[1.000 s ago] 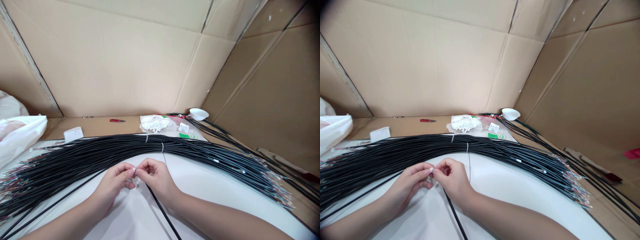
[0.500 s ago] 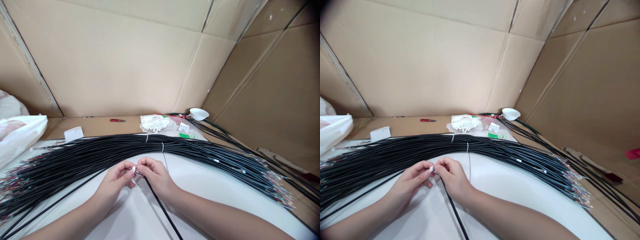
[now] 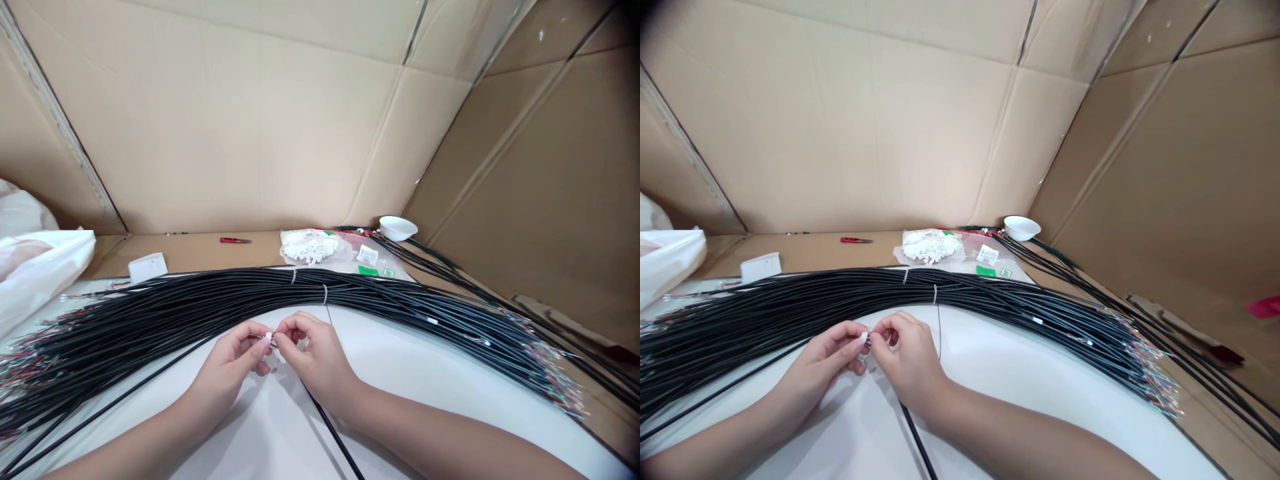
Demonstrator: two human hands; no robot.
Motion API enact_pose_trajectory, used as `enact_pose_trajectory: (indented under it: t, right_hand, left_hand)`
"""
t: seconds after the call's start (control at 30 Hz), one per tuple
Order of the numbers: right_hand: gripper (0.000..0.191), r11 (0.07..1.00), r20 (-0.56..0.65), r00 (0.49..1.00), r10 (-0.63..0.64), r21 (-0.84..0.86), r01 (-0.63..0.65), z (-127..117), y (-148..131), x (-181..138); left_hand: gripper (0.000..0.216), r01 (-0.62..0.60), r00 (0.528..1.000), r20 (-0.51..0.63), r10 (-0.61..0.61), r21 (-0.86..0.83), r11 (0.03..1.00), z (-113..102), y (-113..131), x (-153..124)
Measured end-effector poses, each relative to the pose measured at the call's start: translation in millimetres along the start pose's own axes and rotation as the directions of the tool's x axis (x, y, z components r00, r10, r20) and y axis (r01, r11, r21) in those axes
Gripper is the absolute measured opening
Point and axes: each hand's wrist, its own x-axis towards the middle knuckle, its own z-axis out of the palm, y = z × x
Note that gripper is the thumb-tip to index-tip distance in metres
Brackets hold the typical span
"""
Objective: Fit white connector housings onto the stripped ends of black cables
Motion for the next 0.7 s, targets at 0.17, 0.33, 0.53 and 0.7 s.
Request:
enact_pose_trajectory:
  t: [0.17,0.33,0.53,0.7]
  right_hand:
    - [0.013,0.999,0.050,0.999,-0.016,0.048,0.013,-0.8,-0.1,0.3]
    - [0.012,0.990,0.108,0.991,-0.084,0.122,0.071,-5.0,-0.8,4.4]
    - [0.010,0.996,0.065,0.994,-0.088,0.014,0.087,-6.3,-0.7,5.0]
    - [0.009,0.979,-0.001,0.988,-0.153,-0.136,0.151,-6.3,-2.4,2.1]
  left_hand:
    - [0.010,-0.006,1.000,0.014,0.006,-0.003,1.000,-1.1,-1.0,-0.6]
    - [0.013,0.014,0.999,0.040,-0.012,-0.050,0.999,-1.6,-1.5,-0.4]
    - [0.013,-0.005,0.999,0.046,0.006,-0.032,0.999,-0.2,0.5,-0.9]
    - [0.011,-0.021,0.999,0.042,0.020,0.035,0.999,-1.1,-2.1,-2.2]
